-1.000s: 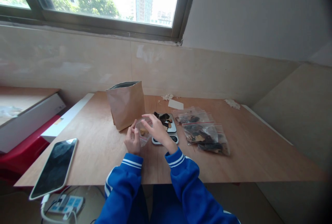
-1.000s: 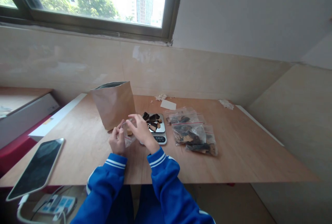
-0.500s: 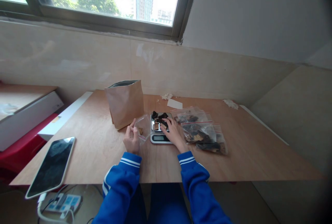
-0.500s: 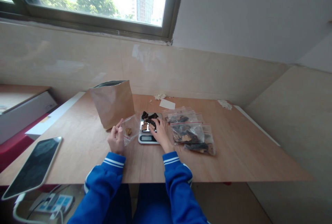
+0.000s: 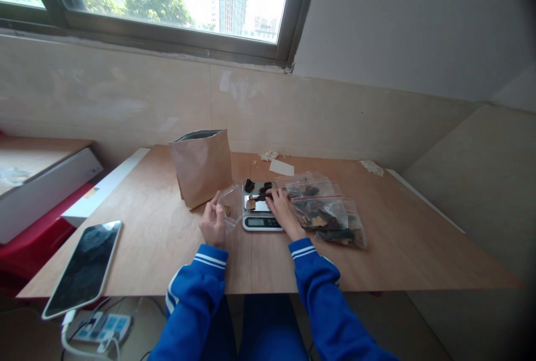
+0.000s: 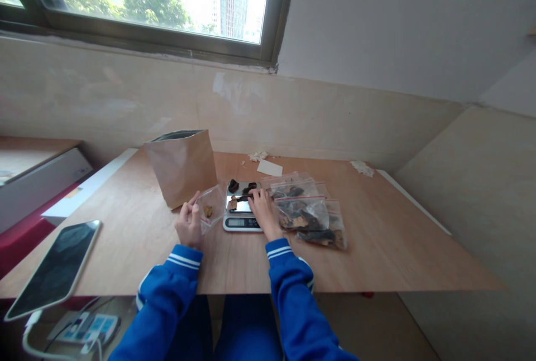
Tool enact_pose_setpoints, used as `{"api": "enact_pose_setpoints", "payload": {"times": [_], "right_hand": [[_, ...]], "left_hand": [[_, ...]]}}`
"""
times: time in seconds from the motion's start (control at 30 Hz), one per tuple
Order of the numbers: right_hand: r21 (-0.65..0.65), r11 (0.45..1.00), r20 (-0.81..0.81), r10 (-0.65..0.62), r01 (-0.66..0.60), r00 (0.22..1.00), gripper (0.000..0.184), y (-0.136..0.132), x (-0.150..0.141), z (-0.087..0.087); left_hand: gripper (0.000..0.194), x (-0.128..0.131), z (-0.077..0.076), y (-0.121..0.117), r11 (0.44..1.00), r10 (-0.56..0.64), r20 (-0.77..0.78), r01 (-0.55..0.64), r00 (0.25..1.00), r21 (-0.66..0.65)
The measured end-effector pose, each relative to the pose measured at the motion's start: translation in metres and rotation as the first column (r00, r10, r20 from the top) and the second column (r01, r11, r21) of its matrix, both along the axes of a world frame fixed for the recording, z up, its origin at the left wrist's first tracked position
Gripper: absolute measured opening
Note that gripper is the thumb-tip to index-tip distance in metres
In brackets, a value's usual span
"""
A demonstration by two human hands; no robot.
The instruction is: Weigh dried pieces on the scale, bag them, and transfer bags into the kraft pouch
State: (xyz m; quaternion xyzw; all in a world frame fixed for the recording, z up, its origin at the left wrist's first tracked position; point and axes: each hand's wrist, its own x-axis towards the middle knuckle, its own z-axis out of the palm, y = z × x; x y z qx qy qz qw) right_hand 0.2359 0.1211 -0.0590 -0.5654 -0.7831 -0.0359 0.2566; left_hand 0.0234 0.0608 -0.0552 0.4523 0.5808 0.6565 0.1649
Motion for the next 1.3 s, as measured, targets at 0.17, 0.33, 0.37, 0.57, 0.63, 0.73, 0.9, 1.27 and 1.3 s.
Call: {"api": "enact_pose_setpoints", "payload": {"times": [0.17, 0.33, 0.37, 0.57, 0.63, 0.73, 0.9, 1.27, 1.3], "right_hand": [[0.018, 1.0, -0.186, -0.009, 0.013, 0.982, 0.024, -0.004, -0.008, 0.013], [0.037, 0.992, -0.421, 0.122, -0.118, 0.899, 0.018, -0.007, -0.045, 0.047], [0.048, 0.987, -0.461, 0.156, -0.151, 0.873, 0.017, -0.008, -0.055, 0.055], [-0.073, 0.898, -0.556, 0.324, -0.434, 0.765, 0.019, -0.022, -0.098, 0.077], [-0.105, 0.887, -0.536, 0.331, -0.45, 0.777, 0.026, -0.028, -0.095, 0.076], [-0.093, 0.925, -0.527, 0.268, -0.368, 0.807, 0.022, -0.035, -0.073, 0.069], [-0.146, 0.949, -0.434, 0.192, -0.279, 0.88, 0.015, -0.057, -0.04, 0.046], [-0.239, 0.891, -0.314, 0.304, -0.385, 0.899, 0.024, -0.105, -0.051, -0.004], [-0.227, 0.893, -0.355, 0.295, -0.388, 0.887, 0.025, -0.102, -0.052, 0.002]], "left_hand": [[0.028, 0.0, 0.001, 0.0, 1.0, 0.001, 0.003, -0.001, 1.0, 0.007], [0.028, 0.0, 0.0, 0.001, 1.0, 0.001, 0.005, -0.001, 1.0, 0.013], [0.028, 0.0, 0.0, 0.001, 1.0, 0.004, 0.003, -0.004, 1.0, 0.016], [0.027, -0.002, -0.002, 0.002, 1.0, -0.007, 0.039, 0.007, 0.999, -0.003], [0.028, -0.002, -0.002, 0.002, 1.0, -0.017, 0.055, 0.017, 0.998, -0.005], [0.029, -0.001, -0.003, 0.002, 1.0, -0.007, 0.058, 0.007, 0.998, -0.002], [0.025, 0.0, -0.003, 0.002, 1.0, -0.007, 0.075, 0.008, 0.997, -0.008], [0.026, -0.002, -0.01, 0.004, 0.999, -0.024, 0.147, 0.019, 0.989, 0.033], [0.027, -0.001, -0.01, 0.004, 0.999, -0.031, 0.161, 0.024, 0.987, 0.043]]}}
